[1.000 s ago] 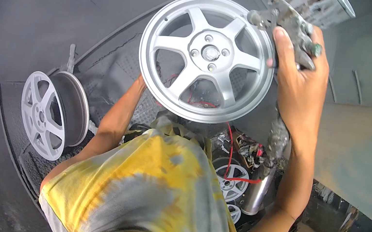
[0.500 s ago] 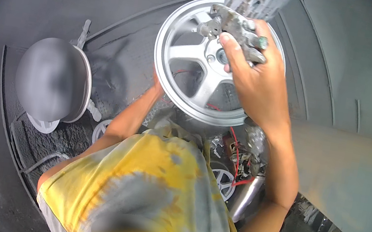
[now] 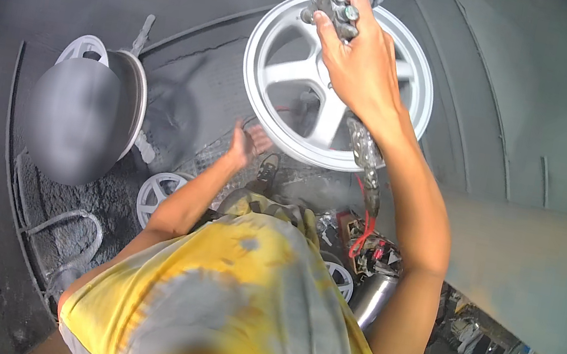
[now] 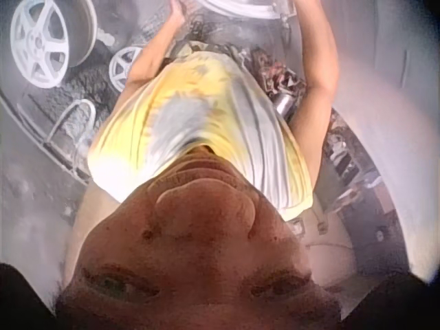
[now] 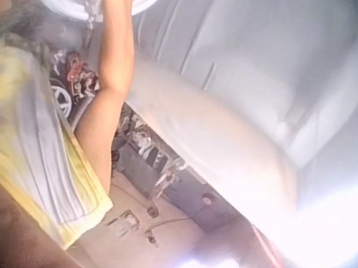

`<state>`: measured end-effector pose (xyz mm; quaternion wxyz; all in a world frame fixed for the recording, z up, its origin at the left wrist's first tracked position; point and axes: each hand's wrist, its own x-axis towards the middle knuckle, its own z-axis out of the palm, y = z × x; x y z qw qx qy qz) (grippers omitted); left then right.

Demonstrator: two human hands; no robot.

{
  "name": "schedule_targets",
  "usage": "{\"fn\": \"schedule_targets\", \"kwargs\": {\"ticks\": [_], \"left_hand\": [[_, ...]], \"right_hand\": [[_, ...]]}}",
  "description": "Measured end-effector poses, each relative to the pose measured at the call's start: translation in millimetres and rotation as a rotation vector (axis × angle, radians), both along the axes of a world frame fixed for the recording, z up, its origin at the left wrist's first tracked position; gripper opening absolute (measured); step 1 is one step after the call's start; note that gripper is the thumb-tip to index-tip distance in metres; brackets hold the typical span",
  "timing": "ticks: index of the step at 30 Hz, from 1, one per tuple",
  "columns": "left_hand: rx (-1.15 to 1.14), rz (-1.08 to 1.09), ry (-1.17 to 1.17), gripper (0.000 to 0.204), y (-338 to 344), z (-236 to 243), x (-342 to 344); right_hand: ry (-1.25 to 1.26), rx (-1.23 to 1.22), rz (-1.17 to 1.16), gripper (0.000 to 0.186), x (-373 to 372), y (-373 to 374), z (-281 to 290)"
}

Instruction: The person mixes paint in a cup by hand, pours it into a spray gun, and uses the spray gun to paint several car rims white while turning them by hand.

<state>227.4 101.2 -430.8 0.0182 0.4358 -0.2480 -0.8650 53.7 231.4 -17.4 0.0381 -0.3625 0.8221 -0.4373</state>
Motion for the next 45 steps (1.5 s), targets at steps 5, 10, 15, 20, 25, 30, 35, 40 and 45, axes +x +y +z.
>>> {"fn": "schedule_targets", "kwargs": {"ticks": [5,10,15,20,25,30,35,40,45], "left_hand": [[-0.201,0.045,0.069,0.077,-30,-17,-22],[-0.171,0.151,0.045,0.061,0,-22,-17],[-0.151,0.147,0.105,0.053,34,-26,-7],[-0.160,0.184,0.094,0.046,59,-18,-7],[-0.125,0.233,0.104,0.050,74,-9,-5],[-0.138,-0.015,0.116,0.054,94,-18,12],[-0.676,-1.207,-0.025,0.045,132,-40,64],[-1.116,-2.204,0.215,0.045,152,-56,100],[-0.869,-1.408,-0.104,0.050,118,-139,117]], "right_hand": [[0.112,0.009,-0.175,0.039,-17,29,10],[0.183,0.081,-0.384,0.038,-23,81,27],[0.181,0.124,-0.509,0.042,-13,158,37],[0.084,0.167,-0.581,0.041,16,227,41],[-0.002,0.090,-0.492,0.039,51,277,28],[-0.169,-0.033,-0.412,0.025,109,282,38],[-0.253,0.017,-0.276,0.021,139,278,42],[-0.365,-0.042,-0.175,0.020,154,237,49],[-0.394,-0.101,-0.027,0.023,146,175,65]]}}
